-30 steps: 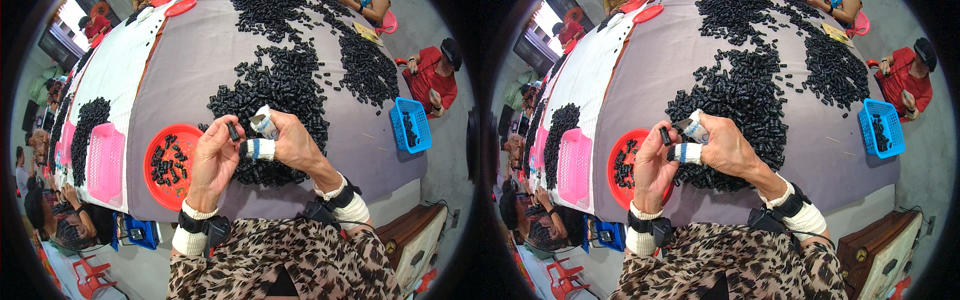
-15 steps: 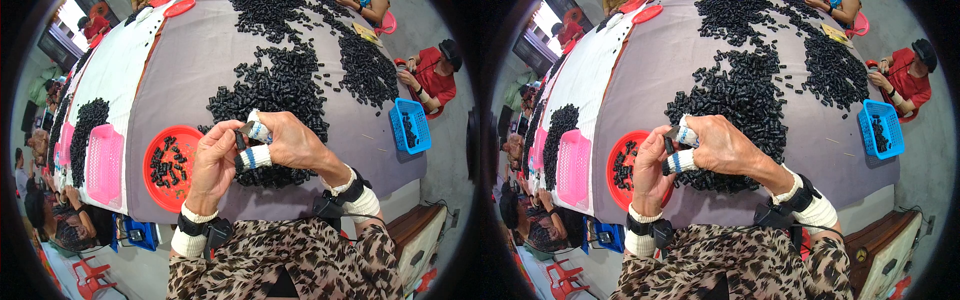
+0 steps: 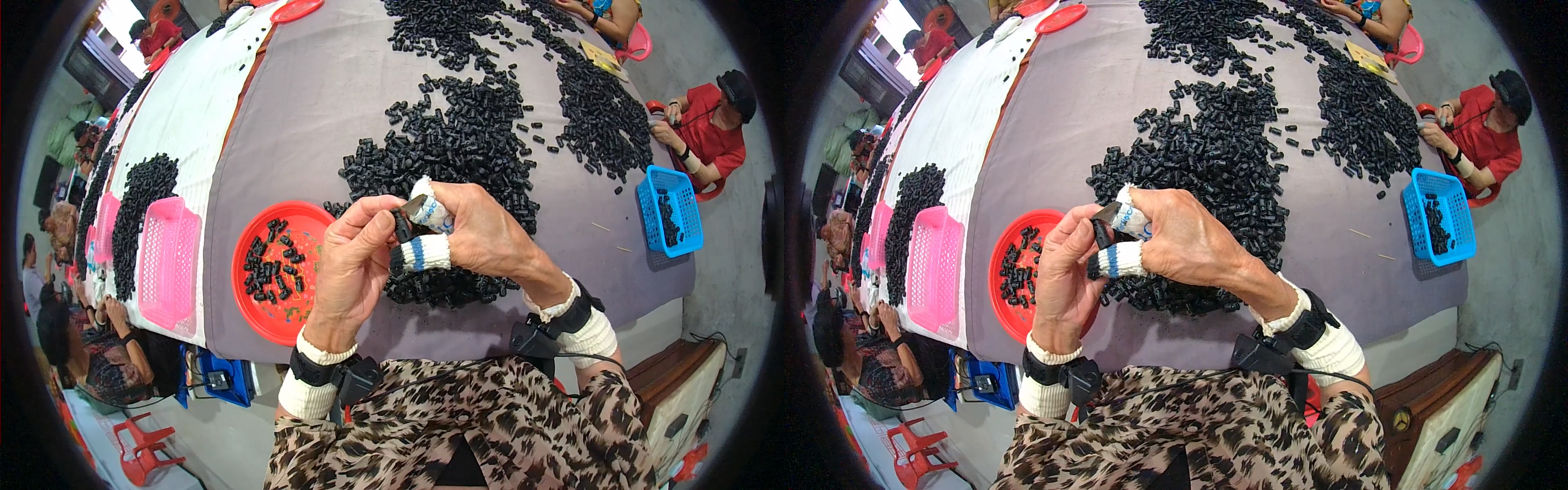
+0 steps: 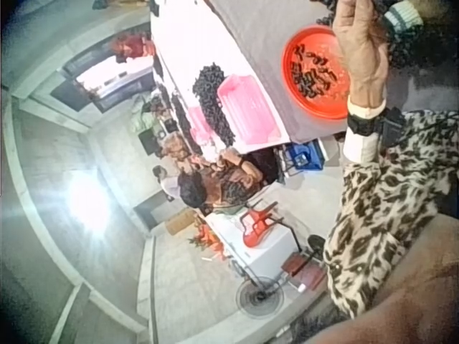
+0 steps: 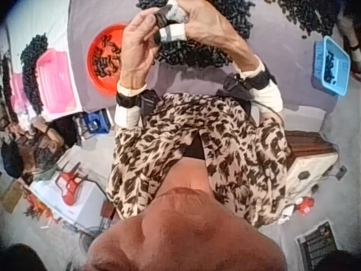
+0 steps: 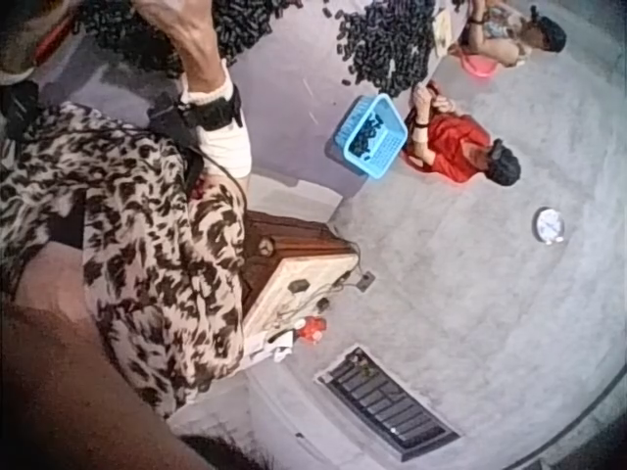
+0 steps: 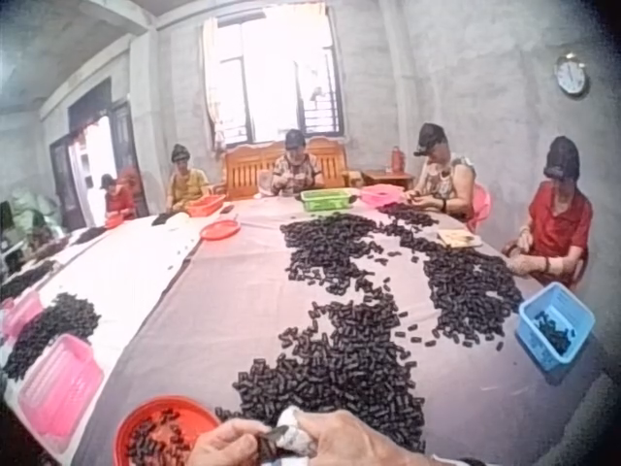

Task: Manually assembling small black plastic components onto a cloth-wrapped finger fixture.

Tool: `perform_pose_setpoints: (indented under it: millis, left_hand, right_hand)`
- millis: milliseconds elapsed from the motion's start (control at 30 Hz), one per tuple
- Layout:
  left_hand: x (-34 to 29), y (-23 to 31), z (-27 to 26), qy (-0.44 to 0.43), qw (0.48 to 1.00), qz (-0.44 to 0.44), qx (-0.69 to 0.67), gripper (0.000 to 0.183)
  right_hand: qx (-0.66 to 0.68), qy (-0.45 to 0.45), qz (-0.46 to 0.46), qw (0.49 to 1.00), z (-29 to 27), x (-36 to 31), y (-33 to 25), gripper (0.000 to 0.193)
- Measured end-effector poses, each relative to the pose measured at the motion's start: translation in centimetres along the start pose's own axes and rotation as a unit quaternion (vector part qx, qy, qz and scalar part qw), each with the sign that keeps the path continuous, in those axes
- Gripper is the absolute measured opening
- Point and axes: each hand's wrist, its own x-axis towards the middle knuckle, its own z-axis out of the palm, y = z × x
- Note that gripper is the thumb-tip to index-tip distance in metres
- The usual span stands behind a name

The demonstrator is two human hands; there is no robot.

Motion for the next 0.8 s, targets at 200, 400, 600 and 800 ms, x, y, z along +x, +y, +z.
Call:
perform_pose_setpoints:
  millis: [200, 400, 600, 800]
  left_hand:
    - [0.2, 0.1, 0.1, 0.001, 1.000, 0.016, -0.007, 0.020]
    - [0.2, 0.2, 0.5, 0.021, 0.999, 0.040, 0.027, 0.018]
    - [0.4, 0.3, 0.8, 0.016, 0.996, 0.049, 0.069, 0.022]
    - [0.2, 0.2, 0.2, -0.012, 0.992, 0.058, 0.110, 0.027]
  right_hand:
    - [0.021, 0.058, -0.053, 0.997, 0.2, -0.6, -0.7, 0.031]
    - [0.093, 0.057, -0.016, 0.994, 0.6, -0.8, -0.7, 0.021]
    - [0.259, 0.037, 0.071, 0.963, 1.0, -1.0, -0.1, 0.013]
    - [0.402, -0.017, 0.072, 0.913, 1.3, -0.9, 1.0, 0.019]
